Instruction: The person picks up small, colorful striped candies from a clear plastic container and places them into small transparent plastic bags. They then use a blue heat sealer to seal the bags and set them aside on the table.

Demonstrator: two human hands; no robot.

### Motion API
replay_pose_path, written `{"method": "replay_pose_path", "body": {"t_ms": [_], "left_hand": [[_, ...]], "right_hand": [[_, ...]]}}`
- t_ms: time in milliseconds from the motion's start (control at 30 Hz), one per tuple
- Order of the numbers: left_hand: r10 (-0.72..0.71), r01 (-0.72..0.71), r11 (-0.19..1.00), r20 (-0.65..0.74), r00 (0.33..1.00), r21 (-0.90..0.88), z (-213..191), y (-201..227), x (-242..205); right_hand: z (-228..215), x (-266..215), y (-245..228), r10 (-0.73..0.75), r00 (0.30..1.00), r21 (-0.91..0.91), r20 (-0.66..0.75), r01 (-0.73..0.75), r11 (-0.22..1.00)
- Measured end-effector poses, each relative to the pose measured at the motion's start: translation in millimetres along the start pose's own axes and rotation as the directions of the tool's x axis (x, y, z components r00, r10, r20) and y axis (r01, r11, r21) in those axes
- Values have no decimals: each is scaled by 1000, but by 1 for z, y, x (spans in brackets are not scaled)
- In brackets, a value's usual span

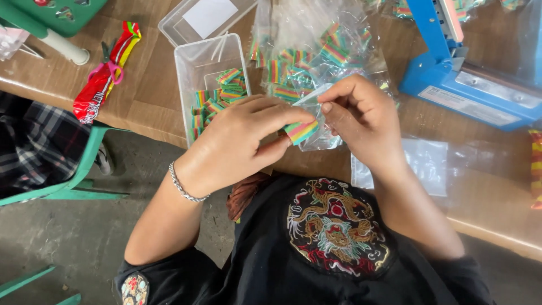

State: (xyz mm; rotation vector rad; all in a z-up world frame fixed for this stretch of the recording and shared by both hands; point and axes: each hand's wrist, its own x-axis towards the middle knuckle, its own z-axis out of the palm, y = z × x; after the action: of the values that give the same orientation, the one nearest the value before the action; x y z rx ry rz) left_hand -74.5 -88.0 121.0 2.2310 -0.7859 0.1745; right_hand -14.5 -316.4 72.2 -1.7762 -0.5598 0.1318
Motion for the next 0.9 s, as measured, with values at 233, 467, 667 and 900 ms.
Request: {"method": "replay_pose_path", "body": {"t_ms": [233,467,667,900], "left_hand": [[16,-25,975,42,999,221,9,-4,18],[-128,97,959,102,987,265,6,8,36],[-1,6,939,-12,1000,345,-20,7,38],[-226,277,794,-161,961,542,-40,-119,6]], "right_hand": [[4,0,8,30,999,187,43,-38,982],[6,2,30,38,999,432,19,-43,901],[0,-3,29,-5,999,497,-54,31,867],[-17,-17,6,-49,988,425,-150,109,899]]}}
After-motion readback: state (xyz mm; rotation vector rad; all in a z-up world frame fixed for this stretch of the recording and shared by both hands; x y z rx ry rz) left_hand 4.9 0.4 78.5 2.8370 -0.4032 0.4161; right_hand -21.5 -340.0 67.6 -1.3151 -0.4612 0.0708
